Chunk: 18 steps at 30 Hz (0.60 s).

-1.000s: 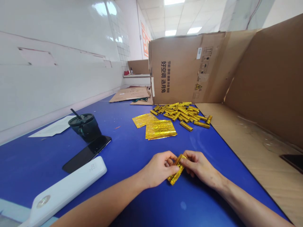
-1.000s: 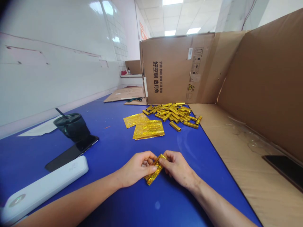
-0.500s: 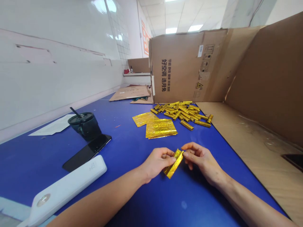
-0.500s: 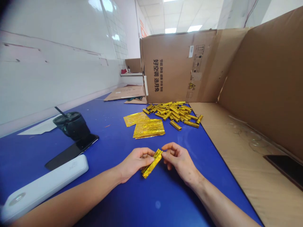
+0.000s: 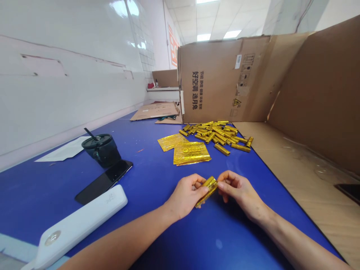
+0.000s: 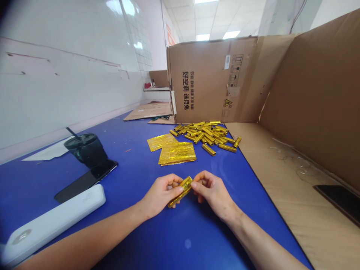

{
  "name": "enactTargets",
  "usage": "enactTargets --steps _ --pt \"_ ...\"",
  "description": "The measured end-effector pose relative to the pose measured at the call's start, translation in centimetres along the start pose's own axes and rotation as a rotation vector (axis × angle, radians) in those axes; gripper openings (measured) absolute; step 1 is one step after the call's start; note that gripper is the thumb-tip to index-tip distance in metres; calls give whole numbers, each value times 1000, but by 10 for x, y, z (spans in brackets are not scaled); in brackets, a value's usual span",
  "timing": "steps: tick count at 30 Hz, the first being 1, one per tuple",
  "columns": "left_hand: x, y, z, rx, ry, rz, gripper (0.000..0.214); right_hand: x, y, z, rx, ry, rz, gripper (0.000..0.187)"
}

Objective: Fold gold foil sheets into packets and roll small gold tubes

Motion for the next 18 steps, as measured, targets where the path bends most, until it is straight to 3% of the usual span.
enactTargets --steps 8,18 --pt "1 -2 -1 -33 39 -4 23 -1 -1 -1 -25 39 -103 28" --pt "2 -1 0 -56 63 9 26 1 1 0 -31 65 -19 28"
Point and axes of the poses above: each hand's wrist, its own z-axis towards the middle knuckle, its own x-axis out of the back of the hand, y = z × x, the point moved 6 cm from there along z, towards the middle knuckle, and after that the axes turned 1 degree about -y, right-handed, at the moved point
